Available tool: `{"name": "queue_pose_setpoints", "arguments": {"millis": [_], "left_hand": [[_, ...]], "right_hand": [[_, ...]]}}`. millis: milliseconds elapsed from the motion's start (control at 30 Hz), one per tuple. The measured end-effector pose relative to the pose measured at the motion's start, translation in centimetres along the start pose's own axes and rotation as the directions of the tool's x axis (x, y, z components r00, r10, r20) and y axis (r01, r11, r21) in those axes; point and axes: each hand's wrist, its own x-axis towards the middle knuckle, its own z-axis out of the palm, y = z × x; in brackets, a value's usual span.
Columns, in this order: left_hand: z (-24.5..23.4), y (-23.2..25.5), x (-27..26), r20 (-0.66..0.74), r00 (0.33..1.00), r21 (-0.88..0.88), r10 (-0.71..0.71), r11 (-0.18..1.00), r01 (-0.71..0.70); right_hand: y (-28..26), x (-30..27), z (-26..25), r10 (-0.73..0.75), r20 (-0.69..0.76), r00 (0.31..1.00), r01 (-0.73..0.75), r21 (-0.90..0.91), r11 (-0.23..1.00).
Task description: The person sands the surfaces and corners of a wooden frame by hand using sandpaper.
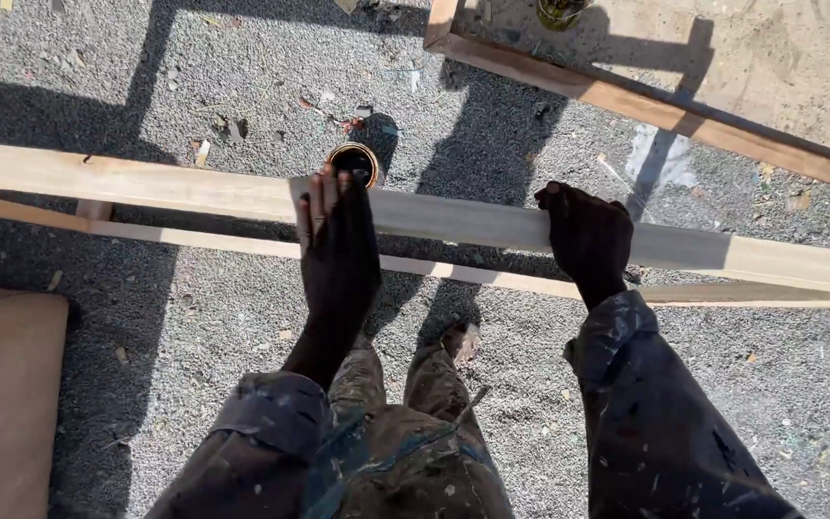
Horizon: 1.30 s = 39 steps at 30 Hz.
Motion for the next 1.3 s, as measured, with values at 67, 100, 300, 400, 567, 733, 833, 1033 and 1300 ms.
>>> {"name": "queue_pose_setpoints", "arguments": {"millis": [67,100,300,400,567,733,833,1033,1300], "left_hand": [[1.1,9.3,2.6,-0.075,0.997,-0.181,0.026,0.983,-0.039],[-0.8,14.9,3.0,-0.113,0.992,-0.373,0.049,0.923,-0.089],[3.4,1.2,2.1,0.299,0.942,-0.141,0.155,0.983,-0.117],[5.7,-17.5,1.5,0.453,0.891,-0.037,-0.033,0.998,0.056],[6.2,-3.6,4.4,0.188,0.968,-0.281,0.165,0.954,-0.108],[4.8,10.0,7.7,0.247,0.933,-0.573,0.261,0.816,-0.076],[5.3,3.6,8.1,0.282,0.894,-0.616,0.348,0.78,-0.109],[0.0,-14.2,6.7,0.817,0.576,-0.159,0.026,0.97,0.182],[0.2,18.1,6.1,0.006,0.949,-0.624,0.315,0.743,-0.242]], "right_hand": [[2.0,2.1,1.4,-0.064,-0.066,0.996,0.059,-0.079,0.995],[2.4,0.8,2.0,-0.111,-0.085,0.99,0.097,-0.159,0.983],[4.7,1.7,3.8,-0.253,-0.149,0.956,0.224,-0.19,0.956],[2.7,2.1,1.7,-0.015,0.045,0.999,0.015,-0.002,1.0],[1.4,2.5,0.7,0.052,0.126,0.991,-0.057,0.04,0.998],[0.7,2.3,1.5,0.155,0.147,0.977,-0.182,0.196,0.964],[1.9,2.5,0.8,0.128,0.073,0.989,-0.14,0.186,0.973],[0.3,2.7,-0.5,0.121,0.099,0.988,-0.136,0.16,0.978],[1.0,2.9,-1.7,0.116,0.036,0.993,-0.118,0.516,0.848]]}}
